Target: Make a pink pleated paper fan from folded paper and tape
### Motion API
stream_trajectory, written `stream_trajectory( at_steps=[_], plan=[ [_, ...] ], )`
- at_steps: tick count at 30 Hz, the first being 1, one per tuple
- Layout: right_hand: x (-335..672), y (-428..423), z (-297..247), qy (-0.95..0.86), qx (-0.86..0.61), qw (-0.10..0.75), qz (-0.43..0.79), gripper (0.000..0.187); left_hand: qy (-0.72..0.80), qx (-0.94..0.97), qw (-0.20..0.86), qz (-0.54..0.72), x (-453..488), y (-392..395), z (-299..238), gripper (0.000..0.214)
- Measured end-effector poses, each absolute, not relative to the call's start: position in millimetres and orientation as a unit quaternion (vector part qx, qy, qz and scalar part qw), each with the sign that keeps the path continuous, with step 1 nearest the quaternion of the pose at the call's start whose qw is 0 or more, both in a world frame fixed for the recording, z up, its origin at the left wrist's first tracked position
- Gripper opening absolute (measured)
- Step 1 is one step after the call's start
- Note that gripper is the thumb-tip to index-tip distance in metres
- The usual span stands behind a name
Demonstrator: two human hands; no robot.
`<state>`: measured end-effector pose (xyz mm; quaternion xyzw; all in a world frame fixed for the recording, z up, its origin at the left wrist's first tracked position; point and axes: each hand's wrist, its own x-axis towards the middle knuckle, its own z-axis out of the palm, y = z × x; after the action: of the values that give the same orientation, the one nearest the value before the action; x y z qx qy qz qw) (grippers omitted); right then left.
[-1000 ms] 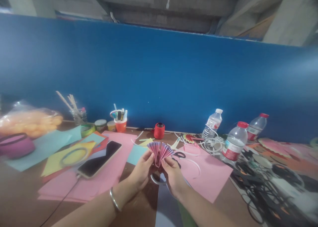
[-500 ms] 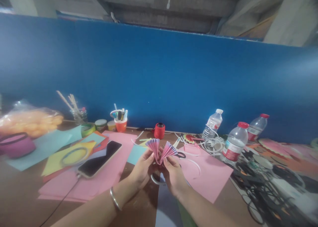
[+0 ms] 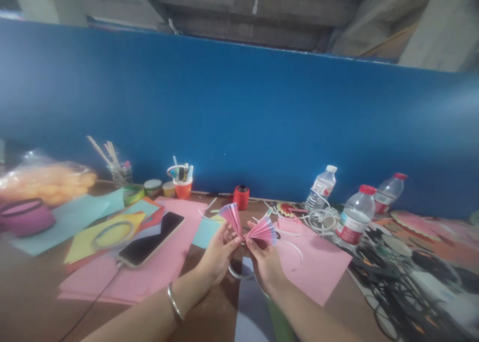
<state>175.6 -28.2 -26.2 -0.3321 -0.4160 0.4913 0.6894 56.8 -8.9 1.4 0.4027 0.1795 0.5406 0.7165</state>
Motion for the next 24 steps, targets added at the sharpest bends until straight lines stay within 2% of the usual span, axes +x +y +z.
stream_trajectory(
  at_steps=[8, 16, 21, 24],
  plan=[
    [182, -32, -18, -0.495, -0.399, 0.65, 0.416, 0.039, 0.175, 0.429, 0.72, 0.517, 54, -12, 10, 0.033],
    [182, -38, -14, -0.552, -0.364, 0.643, 0.385, 0.03, 0.192, 0.399, 0.725, 0.528, 53, -13, 6, 0.016],
    [183, -37, -14, -0.559, -0.362, 0.655, 0.357, 0.017, 0.225, 0.423, 0.7, 0.53, 53, -12, 4, 0.011],
    [184, -39, -12, -0.57, -0.369, 0.656, 0.33, 0.017, 0.25, 0.457, 0.668, 0.532, 52, -10, 3, 0.014]
  ],
)
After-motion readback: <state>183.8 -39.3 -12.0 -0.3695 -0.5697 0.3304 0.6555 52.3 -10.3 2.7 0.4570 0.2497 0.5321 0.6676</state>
